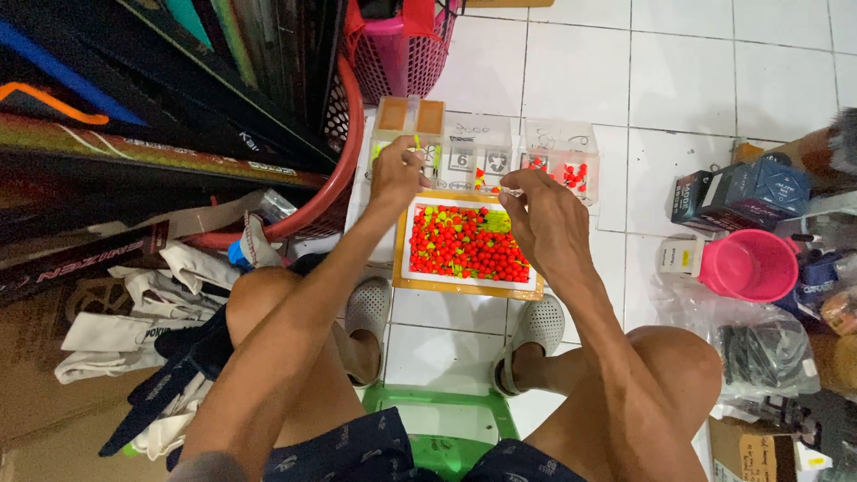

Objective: Assembling fishing lures by placing small colored beads into a grid pattern on a board.

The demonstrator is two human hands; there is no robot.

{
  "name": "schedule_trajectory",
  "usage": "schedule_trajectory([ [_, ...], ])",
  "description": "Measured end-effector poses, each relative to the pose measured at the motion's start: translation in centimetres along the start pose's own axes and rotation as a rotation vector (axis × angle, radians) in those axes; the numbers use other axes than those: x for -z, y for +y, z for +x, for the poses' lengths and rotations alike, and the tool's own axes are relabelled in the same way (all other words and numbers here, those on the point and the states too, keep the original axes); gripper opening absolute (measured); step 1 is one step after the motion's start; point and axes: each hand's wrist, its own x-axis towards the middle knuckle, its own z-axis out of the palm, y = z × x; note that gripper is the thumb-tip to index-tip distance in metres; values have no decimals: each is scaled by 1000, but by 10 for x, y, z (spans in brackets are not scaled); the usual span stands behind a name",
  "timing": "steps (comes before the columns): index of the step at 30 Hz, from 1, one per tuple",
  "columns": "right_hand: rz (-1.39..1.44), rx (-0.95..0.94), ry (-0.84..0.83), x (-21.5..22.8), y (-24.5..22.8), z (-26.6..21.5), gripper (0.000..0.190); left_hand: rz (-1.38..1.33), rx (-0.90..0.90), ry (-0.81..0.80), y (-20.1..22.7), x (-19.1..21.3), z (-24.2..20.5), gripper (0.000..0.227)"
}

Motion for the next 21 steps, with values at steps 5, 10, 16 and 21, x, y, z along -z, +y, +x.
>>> schedule_trajectory([
  [5,-47,-8,1,15,-2,0,15,381,77,-12,-65,-2,57,24],
  [10,-89,-29,-3,30,-3,3,15,612,54,-44,-42,-8,54,24],
  [16,-123,-42,-14,33,1,1,15,697,35,-46,-66,-27,83,31],
  [21,-149,-82,-60,32,14,5,16,782,-155,-106,-32,-16,67,20],
])
